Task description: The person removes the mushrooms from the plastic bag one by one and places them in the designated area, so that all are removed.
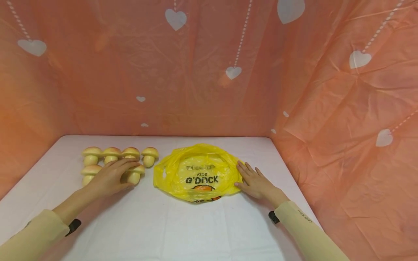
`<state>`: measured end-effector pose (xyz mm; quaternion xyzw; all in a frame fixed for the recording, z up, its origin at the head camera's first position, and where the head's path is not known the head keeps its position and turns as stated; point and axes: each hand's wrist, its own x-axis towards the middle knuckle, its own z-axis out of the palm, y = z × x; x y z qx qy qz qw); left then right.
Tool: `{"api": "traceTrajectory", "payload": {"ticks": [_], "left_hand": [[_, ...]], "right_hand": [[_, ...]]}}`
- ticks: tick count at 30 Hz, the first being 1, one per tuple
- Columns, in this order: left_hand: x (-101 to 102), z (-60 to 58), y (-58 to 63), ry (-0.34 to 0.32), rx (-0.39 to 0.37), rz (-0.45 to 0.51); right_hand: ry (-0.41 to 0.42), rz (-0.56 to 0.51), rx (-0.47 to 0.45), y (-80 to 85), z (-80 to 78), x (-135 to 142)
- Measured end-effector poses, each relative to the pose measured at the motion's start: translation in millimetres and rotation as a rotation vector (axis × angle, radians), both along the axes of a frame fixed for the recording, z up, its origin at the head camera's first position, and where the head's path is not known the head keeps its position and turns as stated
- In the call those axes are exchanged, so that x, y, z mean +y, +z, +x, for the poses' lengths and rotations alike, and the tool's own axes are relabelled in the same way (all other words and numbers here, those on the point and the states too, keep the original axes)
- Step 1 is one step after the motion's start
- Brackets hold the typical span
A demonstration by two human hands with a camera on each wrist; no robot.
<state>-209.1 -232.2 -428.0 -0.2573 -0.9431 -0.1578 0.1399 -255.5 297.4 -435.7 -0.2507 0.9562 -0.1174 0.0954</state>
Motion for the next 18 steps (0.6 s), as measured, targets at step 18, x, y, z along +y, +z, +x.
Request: {"api": "traceTrajectory", "payload": {"ticks": [18], "left_hand": [[-24.4,24.8,20.1,0.086,0.089,0.101]], "right_hand": [[-0.06,-0.208,0.192,15.6,2.0,3.0]]}}
